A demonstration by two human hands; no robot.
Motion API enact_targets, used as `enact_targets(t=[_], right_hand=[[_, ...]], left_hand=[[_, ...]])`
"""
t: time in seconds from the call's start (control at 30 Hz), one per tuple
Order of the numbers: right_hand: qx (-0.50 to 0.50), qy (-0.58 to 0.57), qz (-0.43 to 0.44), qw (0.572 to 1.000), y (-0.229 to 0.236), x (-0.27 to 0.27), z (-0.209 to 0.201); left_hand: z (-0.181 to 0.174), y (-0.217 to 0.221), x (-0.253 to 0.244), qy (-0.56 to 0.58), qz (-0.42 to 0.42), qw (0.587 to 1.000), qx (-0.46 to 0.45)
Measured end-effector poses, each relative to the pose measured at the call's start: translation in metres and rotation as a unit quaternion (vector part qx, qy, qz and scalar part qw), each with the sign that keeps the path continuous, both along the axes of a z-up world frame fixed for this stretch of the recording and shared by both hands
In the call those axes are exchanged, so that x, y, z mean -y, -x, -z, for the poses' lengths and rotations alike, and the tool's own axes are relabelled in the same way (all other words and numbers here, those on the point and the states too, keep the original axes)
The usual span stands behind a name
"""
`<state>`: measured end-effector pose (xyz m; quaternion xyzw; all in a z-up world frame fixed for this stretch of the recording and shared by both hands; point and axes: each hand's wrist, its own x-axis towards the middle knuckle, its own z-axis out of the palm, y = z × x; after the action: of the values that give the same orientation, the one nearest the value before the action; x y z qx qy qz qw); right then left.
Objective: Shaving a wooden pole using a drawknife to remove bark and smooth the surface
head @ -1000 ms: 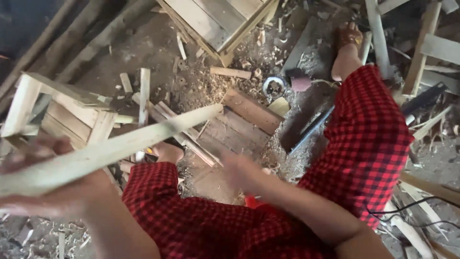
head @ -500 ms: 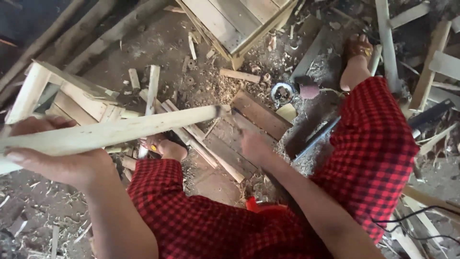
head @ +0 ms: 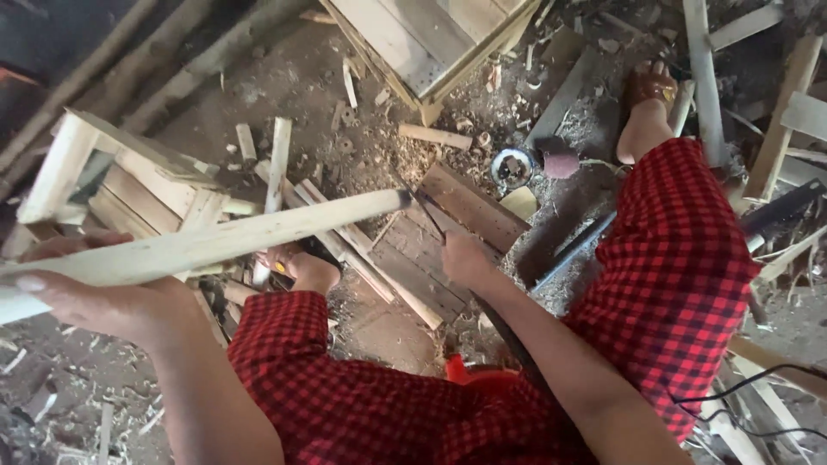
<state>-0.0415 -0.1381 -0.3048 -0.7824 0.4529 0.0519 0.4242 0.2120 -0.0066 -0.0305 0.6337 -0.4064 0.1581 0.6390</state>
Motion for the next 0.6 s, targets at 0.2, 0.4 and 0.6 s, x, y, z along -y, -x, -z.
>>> enact_targets(t=[0.2,0.4,0.6], right_hand=[[-0.010,-0.228,0.009,0.974,0.017,0.001,-0.031],[0.035,-0.119,-0.168,0.978,0.022,-0.044,-0.199],[0.112,-0.065,-0.162,0.978,0.015,-0.039,-0.116]], left_hand=[[-0.004,0.007,0.002,-0.006,0.017,1.000,0.016],[0.008,0.015,0.000,0.047,0.035,0.987,-0.152],[0.004,0.019,0.002,0.100,0.172,0.958,-0.208]])
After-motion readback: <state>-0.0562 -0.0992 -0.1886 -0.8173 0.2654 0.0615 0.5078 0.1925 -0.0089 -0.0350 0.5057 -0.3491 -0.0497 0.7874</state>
